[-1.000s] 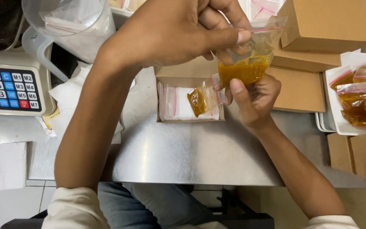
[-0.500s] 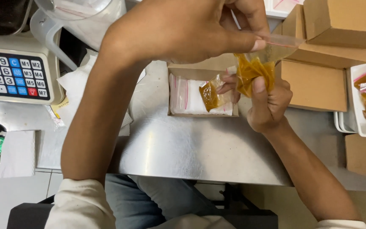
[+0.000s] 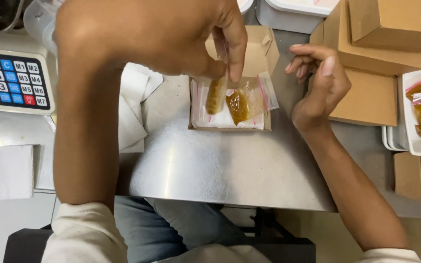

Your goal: Folding small cardboard boxes and packing them with paper liners and sauce packets at a food preparation station.

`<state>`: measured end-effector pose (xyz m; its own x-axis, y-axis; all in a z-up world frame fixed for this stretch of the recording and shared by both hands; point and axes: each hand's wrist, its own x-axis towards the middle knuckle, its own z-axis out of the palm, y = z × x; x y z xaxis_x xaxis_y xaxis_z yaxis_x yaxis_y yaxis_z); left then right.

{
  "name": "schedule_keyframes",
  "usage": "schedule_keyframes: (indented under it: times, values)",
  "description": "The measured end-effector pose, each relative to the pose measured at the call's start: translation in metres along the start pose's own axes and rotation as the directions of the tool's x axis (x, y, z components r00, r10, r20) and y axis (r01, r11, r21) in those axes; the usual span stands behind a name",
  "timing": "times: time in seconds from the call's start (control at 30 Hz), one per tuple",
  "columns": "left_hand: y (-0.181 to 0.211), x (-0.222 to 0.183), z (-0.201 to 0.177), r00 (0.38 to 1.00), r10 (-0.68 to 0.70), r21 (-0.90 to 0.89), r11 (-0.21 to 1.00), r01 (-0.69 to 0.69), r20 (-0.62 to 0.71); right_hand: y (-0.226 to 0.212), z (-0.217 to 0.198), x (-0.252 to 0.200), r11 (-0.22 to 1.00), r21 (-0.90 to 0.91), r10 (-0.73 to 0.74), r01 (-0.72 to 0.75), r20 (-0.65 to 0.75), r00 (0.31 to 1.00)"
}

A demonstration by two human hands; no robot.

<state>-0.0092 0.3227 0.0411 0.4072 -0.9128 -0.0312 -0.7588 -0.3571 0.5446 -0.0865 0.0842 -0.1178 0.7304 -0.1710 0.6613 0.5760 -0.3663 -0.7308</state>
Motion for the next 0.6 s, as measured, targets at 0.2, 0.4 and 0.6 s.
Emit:
schedule_keyframes:
  times: [0.2,0.4,0.6]
  values:
    - [0.008,0.023,0.010,0.950,-0.264,0.145,0.959,0.242,0.165,-0.002,0.005,-0.002,0.999,0.025,-0.030,0.029,0.023,0.999]
    - [0.014,0.039,0.020,0.900,-0.357,0.134,0.933,0.333,0.251,-0.002,0.005,-0.002,0.999,0.029,-0.028,0.027,0.052,0.998]
    - [0.021,0.040,0.019,0.839,-0.461,0.189,0.887,0.422,0.291,-0.005,0.006,-0.002,0.999,0.034,-0.036,0.033,0.081,0.996]
